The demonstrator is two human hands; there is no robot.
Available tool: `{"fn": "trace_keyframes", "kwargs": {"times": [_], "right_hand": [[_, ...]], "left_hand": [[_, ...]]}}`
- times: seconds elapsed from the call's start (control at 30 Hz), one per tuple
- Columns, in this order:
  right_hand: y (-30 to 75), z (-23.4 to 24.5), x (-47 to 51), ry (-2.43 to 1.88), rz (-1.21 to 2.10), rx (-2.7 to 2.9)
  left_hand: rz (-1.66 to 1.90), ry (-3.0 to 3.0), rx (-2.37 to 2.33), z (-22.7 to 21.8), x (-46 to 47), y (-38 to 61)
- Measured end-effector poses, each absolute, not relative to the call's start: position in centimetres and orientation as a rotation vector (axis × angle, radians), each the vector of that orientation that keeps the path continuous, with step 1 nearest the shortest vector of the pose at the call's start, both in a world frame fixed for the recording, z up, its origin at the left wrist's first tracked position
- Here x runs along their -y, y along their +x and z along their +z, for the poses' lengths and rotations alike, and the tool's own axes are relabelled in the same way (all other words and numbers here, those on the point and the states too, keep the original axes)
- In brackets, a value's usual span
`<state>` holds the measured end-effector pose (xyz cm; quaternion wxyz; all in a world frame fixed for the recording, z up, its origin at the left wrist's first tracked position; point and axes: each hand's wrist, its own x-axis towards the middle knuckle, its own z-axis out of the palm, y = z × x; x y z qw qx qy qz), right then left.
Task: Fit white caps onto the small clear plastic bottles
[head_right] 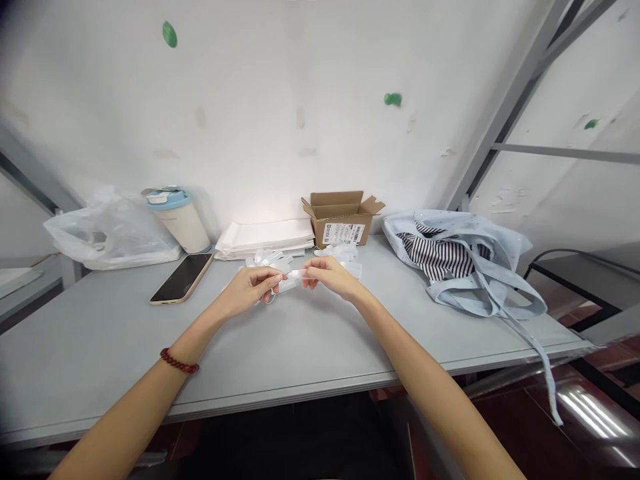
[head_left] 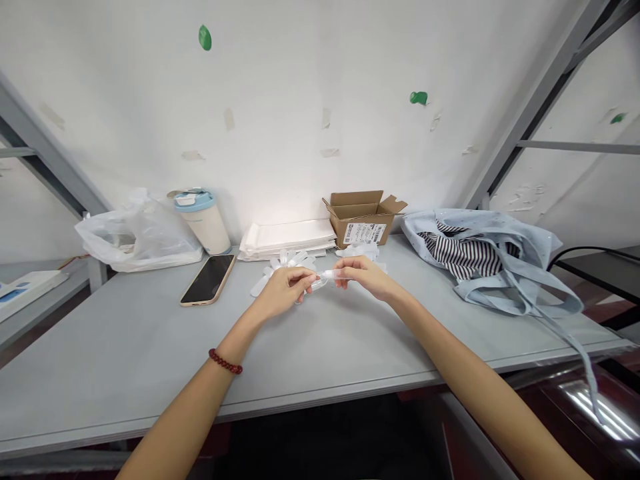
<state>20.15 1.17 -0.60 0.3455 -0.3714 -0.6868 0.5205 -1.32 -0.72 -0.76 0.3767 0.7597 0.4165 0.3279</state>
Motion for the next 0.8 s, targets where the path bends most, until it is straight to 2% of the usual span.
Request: {"fn": "trace_keyframes", "kwargs": {"times": [0.8], "right_hand": [[20.30, -0.84, -1.25, -0.989, 1.261, 1.867]], "left_hand": [[0.832, 2.027, -1.111, -1.44, 0.91, -0.73]]}}
